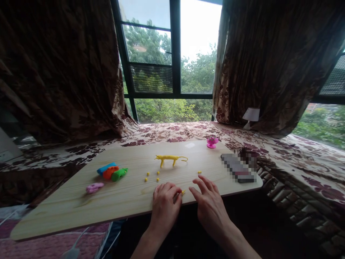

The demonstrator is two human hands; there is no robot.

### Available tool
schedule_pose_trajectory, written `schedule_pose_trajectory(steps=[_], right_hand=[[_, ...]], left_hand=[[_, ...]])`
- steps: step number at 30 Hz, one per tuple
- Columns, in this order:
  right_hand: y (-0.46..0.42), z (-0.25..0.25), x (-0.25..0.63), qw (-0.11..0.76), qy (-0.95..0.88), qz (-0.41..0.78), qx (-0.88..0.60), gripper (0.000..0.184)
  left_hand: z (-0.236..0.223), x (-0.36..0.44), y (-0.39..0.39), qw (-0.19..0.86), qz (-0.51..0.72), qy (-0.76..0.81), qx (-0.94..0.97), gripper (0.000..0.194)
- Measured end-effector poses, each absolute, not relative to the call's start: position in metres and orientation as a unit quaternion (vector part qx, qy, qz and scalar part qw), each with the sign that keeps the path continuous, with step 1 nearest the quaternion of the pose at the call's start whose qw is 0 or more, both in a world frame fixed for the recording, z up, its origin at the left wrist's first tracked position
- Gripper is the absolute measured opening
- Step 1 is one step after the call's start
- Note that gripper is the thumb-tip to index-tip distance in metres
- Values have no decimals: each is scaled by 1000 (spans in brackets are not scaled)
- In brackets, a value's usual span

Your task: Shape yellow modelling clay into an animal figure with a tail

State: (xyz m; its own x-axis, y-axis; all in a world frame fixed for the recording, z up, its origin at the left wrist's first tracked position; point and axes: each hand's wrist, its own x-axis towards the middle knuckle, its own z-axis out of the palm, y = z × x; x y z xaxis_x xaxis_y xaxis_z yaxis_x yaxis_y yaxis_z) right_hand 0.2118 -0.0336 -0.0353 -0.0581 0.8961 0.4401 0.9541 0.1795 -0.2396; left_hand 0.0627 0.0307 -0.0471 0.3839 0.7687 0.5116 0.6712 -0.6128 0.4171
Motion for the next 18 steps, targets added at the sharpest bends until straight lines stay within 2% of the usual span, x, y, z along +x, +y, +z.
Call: schedule_pose_trajectory(steps=[15, 18], right_hand=[[-21, -48, 207, 240, -742, -47, -624, 34], [-16, -46, 210, 249, -734, -56, -629, 36]], left_hand=[[-46, 68, 32, 68, 345, 435, 829, 12], [-45, 68, 33, 68, 338, 438, 830, 12]])
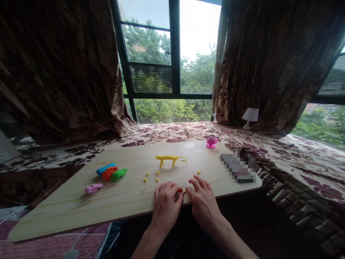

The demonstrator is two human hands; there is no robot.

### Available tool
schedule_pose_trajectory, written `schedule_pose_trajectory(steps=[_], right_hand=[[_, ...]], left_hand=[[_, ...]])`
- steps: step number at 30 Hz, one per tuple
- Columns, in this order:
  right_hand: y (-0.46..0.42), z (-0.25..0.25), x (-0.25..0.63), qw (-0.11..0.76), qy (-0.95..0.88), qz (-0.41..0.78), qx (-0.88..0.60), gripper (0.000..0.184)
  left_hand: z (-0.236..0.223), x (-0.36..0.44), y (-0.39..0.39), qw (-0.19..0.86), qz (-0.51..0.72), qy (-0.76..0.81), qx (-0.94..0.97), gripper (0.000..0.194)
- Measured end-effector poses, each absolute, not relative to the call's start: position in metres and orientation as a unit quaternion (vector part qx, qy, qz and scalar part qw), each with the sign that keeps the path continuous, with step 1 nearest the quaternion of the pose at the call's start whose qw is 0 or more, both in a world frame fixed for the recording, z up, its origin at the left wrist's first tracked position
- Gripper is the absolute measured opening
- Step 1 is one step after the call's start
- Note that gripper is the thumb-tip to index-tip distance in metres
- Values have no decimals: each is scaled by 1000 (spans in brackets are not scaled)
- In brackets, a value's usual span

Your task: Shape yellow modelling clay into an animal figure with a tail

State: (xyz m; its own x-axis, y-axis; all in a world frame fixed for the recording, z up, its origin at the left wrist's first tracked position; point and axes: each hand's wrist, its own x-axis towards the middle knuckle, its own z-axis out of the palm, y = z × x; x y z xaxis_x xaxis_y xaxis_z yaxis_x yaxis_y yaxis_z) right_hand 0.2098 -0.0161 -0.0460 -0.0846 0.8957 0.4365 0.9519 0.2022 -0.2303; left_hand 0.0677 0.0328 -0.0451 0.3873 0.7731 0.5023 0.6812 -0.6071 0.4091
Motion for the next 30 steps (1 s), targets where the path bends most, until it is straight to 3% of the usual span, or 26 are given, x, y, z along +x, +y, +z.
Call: schedule_pose_trajectory(steps=[5, 11, 20, 30], right_hand=[[-22, -37, 221, 344, -708, -53, -614, 41], [-37, -25, 216, 434, -714, 5, -550, 26], [-17, -30, 211, 383, -716, -30, -583, 8], [59, -35, 231, 297, -726, -79, -615, 12]], left_hand=[[-43, 58, 29, 123, 381, 422, 814, 8], [-35, 52, 15, 184, 425, 384, 798, 6], [-34, 53, 18, 186, 433, 389, 792, 8], [-43, 39, 26, 161, 436, 420, 779, 13]])
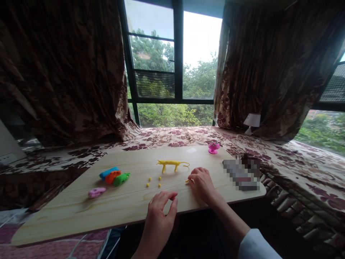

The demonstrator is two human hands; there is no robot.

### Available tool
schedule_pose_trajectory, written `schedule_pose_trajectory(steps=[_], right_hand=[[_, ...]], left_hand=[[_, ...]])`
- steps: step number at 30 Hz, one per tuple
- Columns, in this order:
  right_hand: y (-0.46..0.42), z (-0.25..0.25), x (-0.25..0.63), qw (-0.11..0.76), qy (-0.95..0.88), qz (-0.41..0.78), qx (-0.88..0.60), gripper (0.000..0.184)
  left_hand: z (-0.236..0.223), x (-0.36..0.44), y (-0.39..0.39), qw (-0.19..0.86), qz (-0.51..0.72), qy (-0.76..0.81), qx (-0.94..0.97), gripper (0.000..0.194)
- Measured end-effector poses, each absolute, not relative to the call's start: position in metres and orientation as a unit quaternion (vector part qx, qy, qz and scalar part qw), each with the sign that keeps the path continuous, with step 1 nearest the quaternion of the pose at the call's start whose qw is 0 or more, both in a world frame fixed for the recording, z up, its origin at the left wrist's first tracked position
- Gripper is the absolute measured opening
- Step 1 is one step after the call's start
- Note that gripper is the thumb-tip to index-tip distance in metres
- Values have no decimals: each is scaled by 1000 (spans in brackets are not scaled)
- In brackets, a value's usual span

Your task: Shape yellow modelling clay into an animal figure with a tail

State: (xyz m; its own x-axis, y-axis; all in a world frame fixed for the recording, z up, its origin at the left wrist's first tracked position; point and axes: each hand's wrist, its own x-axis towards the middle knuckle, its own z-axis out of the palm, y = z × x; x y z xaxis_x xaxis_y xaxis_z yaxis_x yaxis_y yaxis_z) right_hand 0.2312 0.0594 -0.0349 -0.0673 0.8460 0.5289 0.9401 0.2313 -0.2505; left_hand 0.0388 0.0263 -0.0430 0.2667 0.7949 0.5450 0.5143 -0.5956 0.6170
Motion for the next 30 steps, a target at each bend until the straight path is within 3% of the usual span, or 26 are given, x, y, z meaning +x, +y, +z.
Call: schedule_pose_trajectory(steps=[11, 16, 22, 30], right_hand=[[59, -18, 286, 275, -711, -68, -643, 23], [55, -24, 302, 264, -726, -39, -634, 19], [45, -26, 281, 286, -736, -30, -613, 13], [1, -36, 218, 307, -774, -6, -553, 10]], left_hand=[[-43, 37, 25, 151, 435, 429, 777, 15], [-45, 40, 25, 154, 435, 424, 779, 15], [-43, 38, 23, 144, 430, 423, 784, 14], [-47, 45, 17, 30, 416, 412, 810, 15]])
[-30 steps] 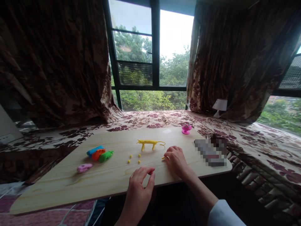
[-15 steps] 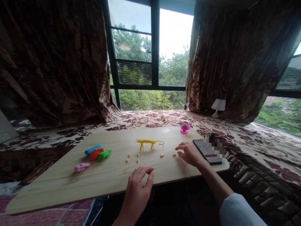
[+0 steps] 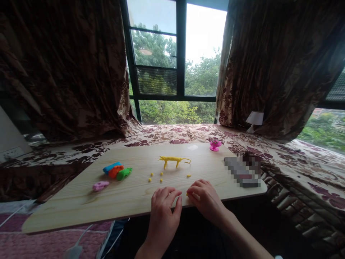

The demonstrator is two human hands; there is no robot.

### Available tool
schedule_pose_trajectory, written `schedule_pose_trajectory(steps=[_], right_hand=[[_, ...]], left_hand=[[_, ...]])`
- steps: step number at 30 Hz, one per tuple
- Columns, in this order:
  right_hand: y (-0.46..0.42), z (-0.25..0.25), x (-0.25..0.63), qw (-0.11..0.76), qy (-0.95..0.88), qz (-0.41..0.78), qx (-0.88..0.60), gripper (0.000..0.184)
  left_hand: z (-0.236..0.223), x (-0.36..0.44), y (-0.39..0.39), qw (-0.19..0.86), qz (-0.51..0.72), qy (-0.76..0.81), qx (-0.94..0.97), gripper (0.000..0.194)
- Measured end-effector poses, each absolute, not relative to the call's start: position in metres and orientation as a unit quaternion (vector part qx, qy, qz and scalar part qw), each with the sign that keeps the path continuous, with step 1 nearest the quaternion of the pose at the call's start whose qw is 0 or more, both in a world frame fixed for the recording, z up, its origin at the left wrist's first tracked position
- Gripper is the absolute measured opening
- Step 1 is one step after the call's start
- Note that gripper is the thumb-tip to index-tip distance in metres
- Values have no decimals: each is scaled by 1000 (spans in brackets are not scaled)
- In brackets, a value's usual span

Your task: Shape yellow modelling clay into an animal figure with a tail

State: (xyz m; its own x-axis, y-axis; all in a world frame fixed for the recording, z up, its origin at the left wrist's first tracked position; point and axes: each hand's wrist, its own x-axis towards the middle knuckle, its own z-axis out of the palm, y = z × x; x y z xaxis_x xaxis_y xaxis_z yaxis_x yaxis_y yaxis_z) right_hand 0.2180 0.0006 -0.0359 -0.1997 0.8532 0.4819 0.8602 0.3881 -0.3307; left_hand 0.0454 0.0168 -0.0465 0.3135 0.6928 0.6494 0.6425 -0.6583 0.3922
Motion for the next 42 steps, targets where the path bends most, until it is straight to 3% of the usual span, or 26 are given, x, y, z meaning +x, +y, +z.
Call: schedule_pose_trajectory(steps=[9, 23, 42], right_hand=[[-13, -44, 219, 303, -777, -5, -552, 26], [-30, -49, 210, 264, -755, -40, -599, 43], [-32, -51, 209, 219, -767, -77, -598, 38]], left_hand=[[-55, 58, 12, 19, 358, 401, 843, 30], [-64, 52, 17, 14, 379, 422, 824, 25], [-64, 48, 21, 20, 384, 431, 817, 26]])
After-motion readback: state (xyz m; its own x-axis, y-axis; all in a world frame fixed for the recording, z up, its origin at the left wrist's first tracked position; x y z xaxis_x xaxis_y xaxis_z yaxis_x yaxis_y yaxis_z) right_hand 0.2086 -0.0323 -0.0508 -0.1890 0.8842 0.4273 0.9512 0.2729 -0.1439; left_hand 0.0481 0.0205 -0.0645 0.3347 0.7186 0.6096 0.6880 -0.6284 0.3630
